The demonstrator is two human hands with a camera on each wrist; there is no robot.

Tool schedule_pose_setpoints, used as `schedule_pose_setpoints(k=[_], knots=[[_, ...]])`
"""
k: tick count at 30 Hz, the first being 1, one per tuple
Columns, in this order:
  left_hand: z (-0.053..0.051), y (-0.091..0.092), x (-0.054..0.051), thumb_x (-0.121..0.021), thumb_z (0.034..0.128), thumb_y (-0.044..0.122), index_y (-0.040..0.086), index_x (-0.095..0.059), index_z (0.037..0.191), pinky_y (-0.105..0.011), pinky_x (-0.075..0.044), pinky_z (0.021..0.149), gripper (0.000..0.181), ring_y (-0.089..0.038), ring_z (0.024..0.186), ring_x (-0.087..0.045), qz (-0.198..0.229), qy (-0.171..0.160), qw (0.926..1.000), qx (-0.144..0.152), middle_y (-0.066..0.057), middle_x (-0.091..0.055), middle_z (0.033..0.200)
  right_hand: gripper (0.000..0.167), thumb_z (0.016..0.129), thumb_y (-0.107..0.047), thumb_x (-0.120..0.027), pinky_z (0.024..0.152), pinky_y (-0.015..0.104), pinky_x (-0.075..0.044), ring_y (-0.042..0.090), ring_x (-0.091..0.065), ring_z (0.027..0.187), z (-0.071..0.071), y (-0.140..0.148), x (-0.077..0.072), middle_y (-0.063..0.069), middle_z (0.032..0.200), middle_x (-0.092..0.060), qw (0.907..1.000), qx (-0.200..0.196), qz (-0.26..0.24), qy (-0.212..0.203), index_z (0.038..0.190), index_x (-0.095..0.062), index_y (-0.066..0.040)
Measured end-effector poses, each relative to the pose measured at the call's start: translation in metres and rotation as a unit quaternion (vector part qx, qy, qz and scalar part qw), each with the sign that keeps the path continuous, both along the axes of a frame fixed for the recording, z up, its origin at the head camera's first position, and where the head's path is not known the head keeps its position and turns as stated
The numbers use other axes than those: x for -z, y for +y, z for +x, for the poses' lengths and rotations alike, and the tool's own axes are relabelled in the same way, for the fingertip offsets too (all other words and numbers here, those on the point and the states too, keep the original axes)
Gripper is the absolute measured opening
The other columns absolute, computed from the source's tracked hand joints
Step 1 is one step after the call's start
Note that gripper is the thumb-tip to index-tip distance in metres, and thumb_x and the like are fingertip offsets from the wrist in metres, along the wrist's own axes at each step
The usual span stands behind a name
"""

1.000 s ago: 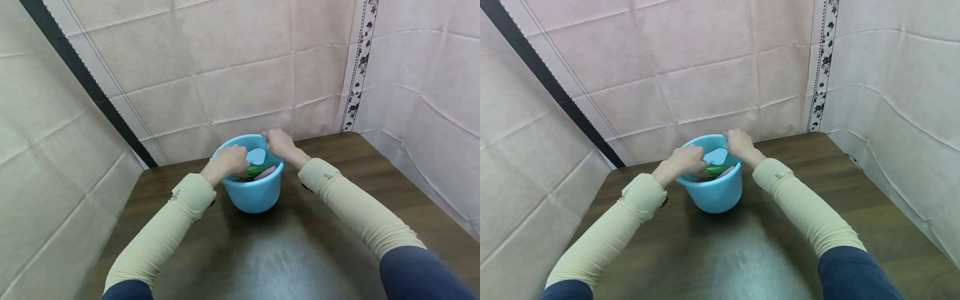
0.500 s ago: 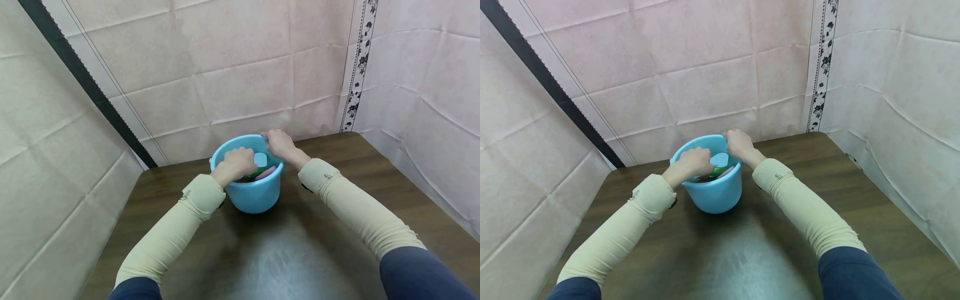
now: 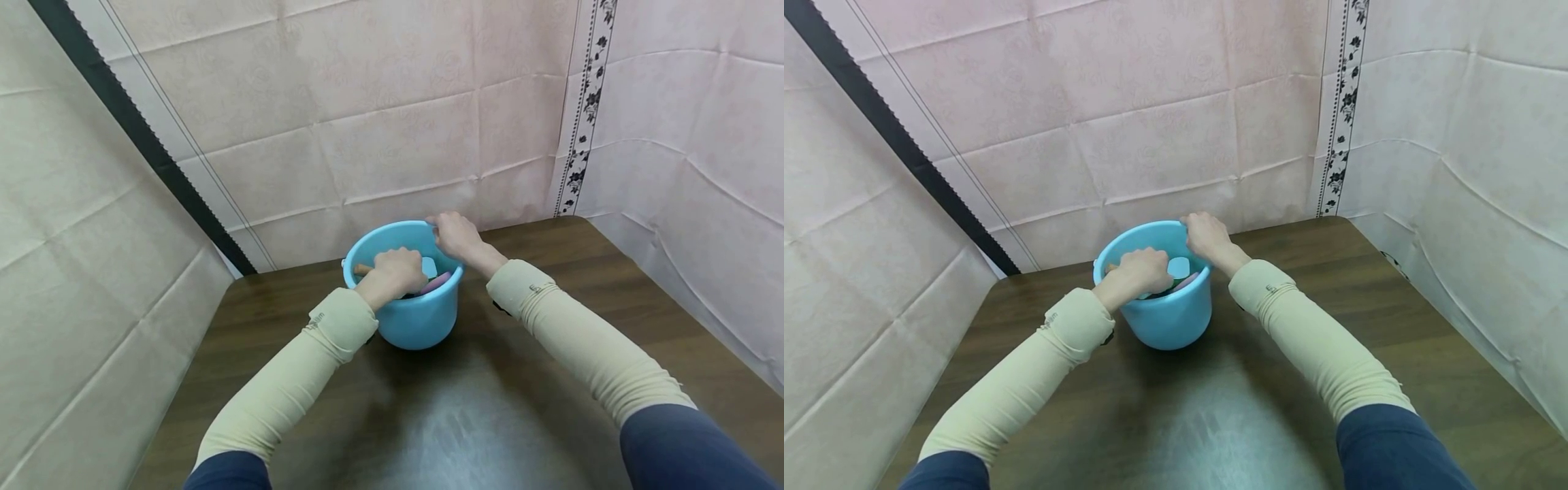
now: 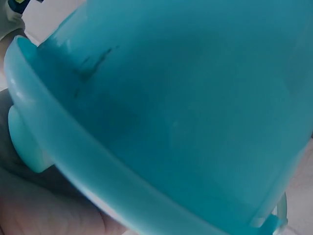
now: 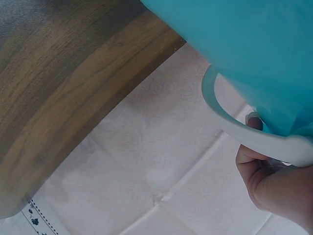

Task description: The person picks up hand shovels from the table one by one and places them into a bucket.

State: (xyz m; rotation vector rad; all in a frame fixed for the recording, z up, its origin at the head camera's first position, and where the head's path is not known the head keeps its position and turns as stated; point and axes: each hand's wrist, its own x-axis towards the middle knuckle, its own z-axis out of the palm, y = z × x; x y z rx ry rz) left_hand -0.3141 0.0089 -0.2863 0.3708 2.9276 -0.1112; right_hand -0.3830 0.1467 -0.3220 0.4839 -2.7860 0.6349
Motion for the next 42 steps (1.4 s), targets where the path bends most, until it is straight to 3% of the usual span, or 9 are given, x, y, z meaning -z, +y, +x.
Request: schedule_pose_setpoints(k=[5,15,22,27,33,37,42], knots=[[-0.001,0.0,0.006,-0.046,0.09,0.067,0.01,-0.061,0.096,-0.045,-0.049,0.078,0.059,-0.026,0.085,-0.058,0.011,0.005,0.9999,0.003,-0.008,-0.059,0.09,0.039,0.096,-0.004,-0.045,0.08,0.042,-0.053,0.028,-0.06,0.086,0.0,0.0,0.001,0.019,0.113,-0.066,1.0,-0.002,-0.004,0.001,0.134,-0.055,-0.003],[-0.005,-0.003,0.013,-0.047,0.0932,0.059,0.011,-0.063,0.097,-0.043,-0.049,0.077,0.051,-0.026,0.086,-0.058,0.016,-0.006,0.9998,-0.003,-0.008,-0.059,0.089,0.038,0.096,-0.004,-0.044,0.073,0.039,-0.051,0.026,-0.057,0.081,0.0,0.0,0.002,0.018,0.106,-0.067,1.0,-0.004,0.002,0.003,0.132,-0.057,-0.004],[-0.005,-0.004,0.019,-0.035,0.0883,0.075,0.01,-0.062,0.099,-0.043,-0.049,0.075,0.071,-0.025,0.081,-0.061,0.005,-0.018,0.9998,-0.002,-0.007,-0.058,0.079,0.04,0.095,-0.004,-0.047,0.07,0.036,-0.049,0.026,-0.058,0.075,0.003,-0.001,0.003,0.014,0.085,-0.061,0.9999,-0.003,-0.01,-0.001,0.135,-0.055,-0.004],[-0.006,-0.005,0.019,-0.034,0.0889,0.075,0.01,-0.062,0.1,-0.041,-0.049,0.071,0.071,-0.025,0.079,-0.061,0.009,-0.01,0.9999,0.008,-0.007,-0.058,0.078,0.039,0.096,-0.005,-0.047,0.075,0.039,-0.051,0.027,-0.059,0.081,0.002,0.0,0.001,0.017,0.099,-0.066,1.0,-0.008,-0.004,0.001,0.134,-0.055,-0.002],[-0.007,-0.006,0.019,-0.035,0.0892,0.074,0.01,-0.062,0.096,-0.038,-0.048,0.066,0.07,-0.024,0.076,-0.061,0.015,-0.005,0.9997,0.017,-0.006,-0.055,0.075,0.039,0.096,-0.004,-0.047,0.074,0.038,-0.05,0.027,-0.058,0.08,0.001,0.0,0.0,0.018,0.097,-0.065,1.0,-0.007,-0.004,0.002,0.134,-0.055,-0.002],[-0.008,-0.006,0.02,-0.038,0.0905,0.071,0.01,-0.061,0.095,-0.037,-0.048,0.064,0.065,-0.024,0.076,-0.06,0.024,-0.009,0.9995,0.02,-0.007,-0.054,0.075,0.039,0.096,-0.004,-0.047,0.076,0.039,-0.052,0.027,-0.06,0.082,0.002,0.0,-0.001,0.019,0.106,-0.066,1.0,-0.007,-0.005,-0.002,0.134,-0.055,-0.002],[-0.011,-0.007,0.022,-0.049,0.0975,0.046,0.011,-0.058,0.085,-0.036,-0.046,0.063,0.039,-0.023,0.073,-0.058,0.045,-0.001,0.9984,0.033,-0.005,-0.054,0.075,0.039,0.096,-0.004,-0.046,0.075,0.039,-0.051,0.027,-0.059,0.081,0.002,0.0,-0.001,0.019,0.107,-0.066,0.9999,-0.01,-0.003,0.003,0.134,-0.055,-0.002]])
